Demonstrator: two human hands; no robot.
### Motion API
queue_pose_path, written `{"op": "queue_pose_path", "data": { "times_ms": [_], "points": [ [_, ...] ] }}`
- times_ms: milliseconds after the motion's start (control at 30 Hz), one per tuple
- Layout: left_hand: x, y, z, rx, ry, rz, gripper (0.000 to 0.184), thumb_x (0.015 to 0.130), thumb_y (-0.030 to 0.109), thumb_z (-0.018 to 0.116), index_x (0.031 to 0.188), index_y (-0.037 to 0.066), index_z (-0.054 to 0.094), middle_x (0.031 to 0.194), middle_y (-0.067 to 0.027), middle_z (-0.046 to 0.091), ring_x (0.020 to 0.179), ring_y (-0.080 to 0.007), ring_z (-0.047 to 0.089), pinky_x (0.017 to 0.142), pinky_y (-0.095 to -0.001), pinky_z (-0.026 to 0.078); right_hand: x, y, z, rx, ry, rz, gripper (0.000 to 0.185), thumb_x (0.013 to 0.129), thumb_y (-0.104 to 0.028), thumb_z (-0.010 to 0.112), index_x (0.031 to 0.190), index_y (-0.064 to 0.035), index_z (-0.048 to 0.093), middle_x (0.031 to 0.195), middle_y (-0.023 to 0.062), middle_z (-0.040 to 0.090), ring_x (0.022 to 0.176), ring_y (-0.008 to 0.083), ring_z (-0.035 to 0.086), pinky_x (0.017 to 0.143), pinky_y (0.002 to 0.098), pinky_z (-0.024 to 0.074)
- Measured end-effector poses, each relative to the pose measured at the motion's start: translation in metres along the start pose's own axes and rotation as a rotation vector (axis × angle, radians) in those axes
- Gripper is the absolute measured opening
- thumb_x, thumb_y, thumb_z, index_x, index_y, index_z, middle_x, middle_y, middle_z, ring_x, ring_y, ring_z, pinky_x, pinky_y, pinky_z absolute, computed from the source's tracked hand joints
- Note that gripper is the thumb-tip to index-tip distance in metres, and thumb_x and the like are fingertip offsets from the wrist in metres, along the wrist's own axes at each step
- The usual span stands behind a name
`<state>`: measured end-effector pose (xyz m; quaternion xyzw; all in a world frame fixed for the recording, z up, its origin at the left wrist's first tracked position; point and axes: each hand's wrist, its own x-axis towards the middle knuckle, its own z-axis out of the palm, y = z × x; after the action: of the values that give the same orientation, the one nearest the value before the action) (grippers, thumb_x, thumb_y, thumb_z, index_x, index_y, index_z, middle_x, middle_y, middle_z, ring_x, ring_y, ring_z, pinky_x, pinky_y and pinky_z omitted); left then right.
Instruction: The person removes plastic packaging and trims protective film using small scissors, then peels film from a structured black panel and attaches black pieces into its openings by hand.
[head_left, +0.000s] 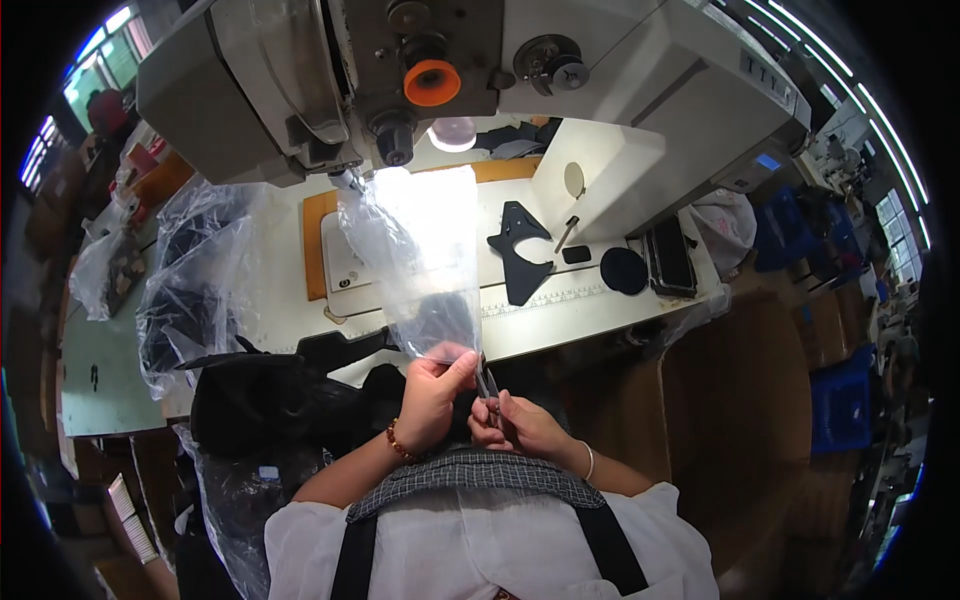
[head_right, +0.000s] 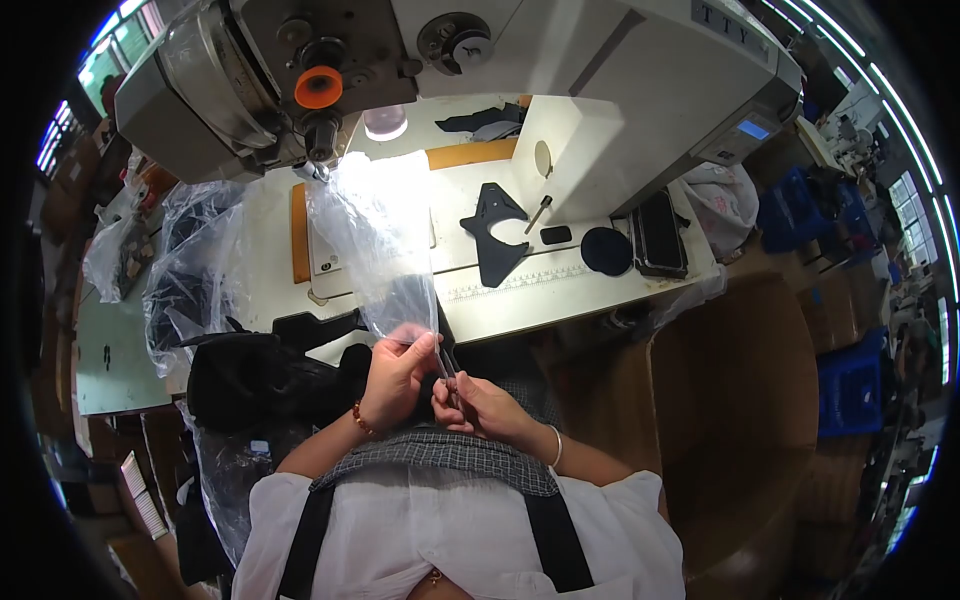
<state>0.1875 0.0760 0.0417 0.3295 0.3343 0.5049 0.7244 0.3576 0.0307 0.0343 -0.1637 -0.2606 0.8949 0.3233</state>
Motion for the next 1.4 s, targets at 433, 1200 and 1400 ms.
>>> {"op": "queue_pose_path", "data": {
  "times_ms": [433,1200,1400],
  "points": [
    [0.0009,-0.0018,0.0029,-0.004,0.013,-0.006,0.012,0.095,0.014,0.068,0.091,0.002,0.067,0.079,-0.0002,0.063,0.071,-0.0066,0.053,0.068,-0.0218,0.044,-0.0030,-0.0050,-0.0020,-0.079,-0.013,-0.004,0.049,0.105,-0.053,0.030,0.100,-0.0067,0.045,0.077,0.0028,0.043,0.064,0.0110,0.037,0.060,0.0224,0.0354],
    [-0.0015,-0.0024,0.0021,-0.006,0.028,0.008,0.012,0.094,0.013,0.069,0.088,0.003,0.067,0.078,0.0005,0.062,0.070,-0.0068,0.053,0.068,-0.0221,0.044,-0.0028,-0.0039,-0.0002,-0.156,0.001,-0.027,0.049,0.105,-0.054,0.032,0.098,-0.0069,0.044,0.075,0.0027,0.043,0.062,0.0104,0.037,0.059,0.0219,0.0345],
    [-0.0019,-0.0041,-0.0007,0.038,0.012,0.005,0.012,0.094,0.013,0.068,0.089,0.002,0.067,0.078,0.0004,0.062,0.071,-0.0067,0.053,0.069,-0.0226,0.044,0.0002,-0.0055,0.0014,-0.052,0.013,-0.033,0.049,0.104,-0.054,0.032,0.097,-0.0071,0.043,0.076,0.0028,0.042,0.061,0.0106,0.036,0.059,0.0220,0.0340]
  ]
}}
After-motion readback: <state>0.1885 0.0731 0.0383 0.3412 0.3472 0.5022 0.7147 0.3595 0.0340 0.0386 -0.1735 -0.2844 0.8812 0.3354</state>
